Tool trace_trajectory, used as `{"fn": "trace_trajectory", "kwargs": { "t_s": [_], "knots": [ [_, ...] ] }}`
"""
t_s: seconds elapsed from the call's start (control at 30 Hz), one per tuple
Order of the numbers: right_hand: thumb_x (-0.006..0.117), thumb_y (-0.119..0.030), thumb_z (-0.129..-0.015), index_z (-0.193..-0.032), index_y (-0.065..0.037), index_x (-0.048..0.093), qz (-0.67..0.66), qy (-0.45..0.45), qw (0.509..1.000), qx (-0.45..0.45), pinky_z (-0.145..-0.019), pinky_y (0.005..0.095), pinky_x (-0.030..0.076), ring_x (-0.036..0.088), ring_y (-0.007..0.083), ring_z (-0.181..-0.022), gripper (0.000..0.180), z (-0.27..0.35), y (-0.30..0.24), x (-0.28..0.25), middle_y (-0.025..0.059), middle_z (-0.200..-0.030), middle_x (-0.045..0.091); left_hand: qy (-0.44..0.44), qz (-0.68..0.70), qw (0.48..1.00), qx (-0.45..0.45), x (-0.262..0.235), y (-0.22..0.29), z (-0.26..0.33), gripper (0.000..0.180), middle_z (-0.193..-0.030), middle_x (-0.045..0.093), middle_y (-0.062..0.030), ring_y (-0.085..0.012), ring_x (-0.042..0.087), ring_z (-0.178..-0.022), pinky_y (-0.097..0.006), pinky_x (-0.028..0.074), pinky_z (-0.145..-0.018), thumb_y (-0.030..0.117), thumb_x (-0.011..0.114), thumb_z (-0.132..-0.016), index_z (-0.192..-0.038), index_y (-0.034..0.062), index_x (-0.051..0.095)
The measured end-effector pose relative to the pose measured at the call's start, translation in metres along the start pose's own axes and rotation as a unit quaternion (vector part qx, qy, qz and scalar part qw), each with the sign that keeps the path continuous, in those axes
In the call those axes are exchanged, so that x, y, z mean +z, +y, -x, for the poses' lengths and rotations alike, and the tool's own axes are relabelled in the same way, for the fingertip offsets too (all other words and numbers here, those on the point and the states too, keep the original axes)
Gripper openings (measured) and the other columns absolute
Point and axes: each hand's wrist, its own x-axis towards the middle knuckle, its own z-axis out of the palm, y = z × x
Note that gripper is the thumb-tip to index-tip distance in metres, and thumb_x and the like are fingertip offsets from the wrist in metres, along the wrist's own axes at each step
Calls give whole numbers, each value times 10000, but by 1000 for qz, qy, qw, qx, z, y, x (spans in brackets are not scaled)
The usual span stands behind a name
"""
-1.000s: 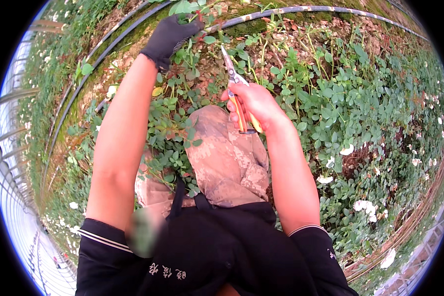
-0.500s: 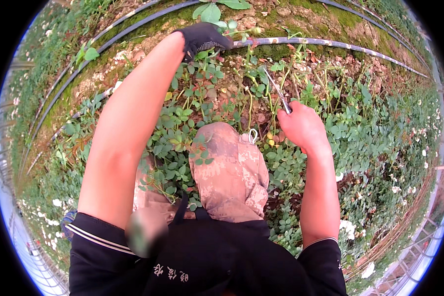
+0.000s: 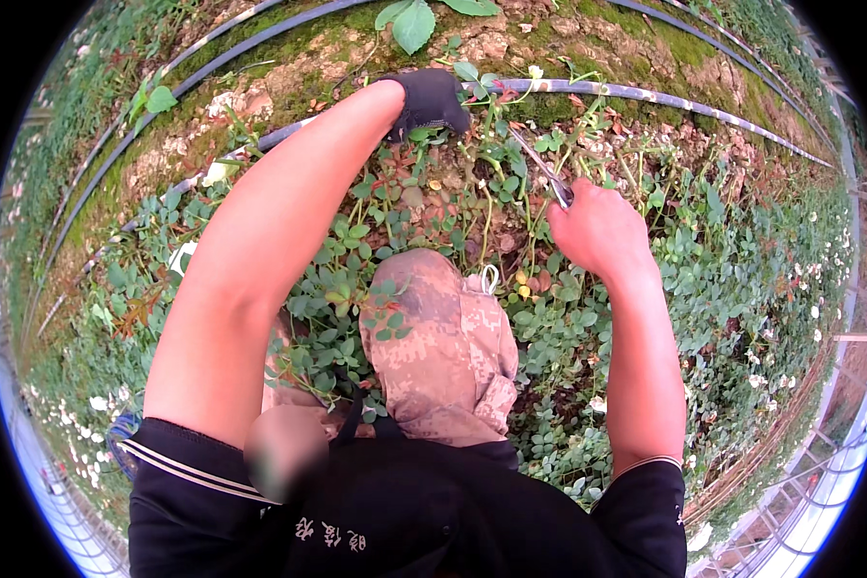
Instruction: The person uses pruning shears to cut white rose stems from plants in a greenhouse. The person holds the stems with a gloved left hand and cuts them with the right hand, then places the cut flowers into a blue bucket.
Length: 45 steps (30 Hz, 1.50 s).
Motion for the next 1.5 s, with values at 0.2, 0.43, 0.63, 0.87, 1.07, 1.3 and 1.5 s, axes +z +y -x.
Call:
{"fn": "trace_trajectory", "kwargs": {
  "t_s": [0.2,0.43,0.63,0.87,1.07,1.3,1.5],
  "knots": [
    [531,-320,-861,-1063,8,614,41,-10,999,-10,-852,428,518,657,338,-974,394,-13,-12,-6,203,-1031,673,70,169,982,42,-17,3,7,529,-853,669,-118,-193,604,-750,-335,486,-708,378,721,-732,-989,-74,630],
    [483,-175,-837,-1014,-27,673,73,4,997,-39,-846,416,527,667,322,-967,300,-31,-26,-8,183,-1020,684,71,-76,990,95,-24,49,-1,457,-881,688,-109,-188,637,-776,-351,499,-730,374,729,-698,-979,19,674],
    [533,-262,-841,-953,10,670,-51,47,996,-52,-808,455,520,660,394,-885,325,9,10,1,242,-941,672,160,193,960,126,-71,12,37,360,-908,665,-51,-137,610,-810,-315,490,-721,307,673,-808,-1055,45,664],
    [555,-258,-902,-901,-13,569,-566,-136,811,50,-478,286,464,561,137,-525,246,90,29,101,38,-651,555,209,157,965,8,-25,-12,150,401,-903,688,-96,-188,642,-802,-352,500,-772,276,698,-764,-1079,32,652],
    [543,-334,-839,-1047,28,618,-157,-16,988,-8,-873,423,502,639,348,-988,423,103,-19,117,234,-1025,659,143,-163,976,-30,32,7,133,531,-1124,631,-194,-344,626,-1004,-413,488,-910,365,679,-734,-1201,122,620],
    [514,-308,-860,-1122,2,621,-152,-26,988,-14,-910,395,494,621,314,-1075,419,64,-72,98,191,-1122,652,97,-166,981,-34,2,3,74,389,-859,692,-170,-295,666,-751,-401,523,-714,365,710,-612,-883,87,726],
    [517,-356,-873,-1183,11,562,-165,-8,986,-14,-923,401,487,616,307,-1088,482,41,-88,106,195,-1165,627,107,-114,987,-38,4,-7,81,385,-805,695,-146,-239,645,-693,-385,514,-681,371,732,-617,-867,78,725]
  ]
}}
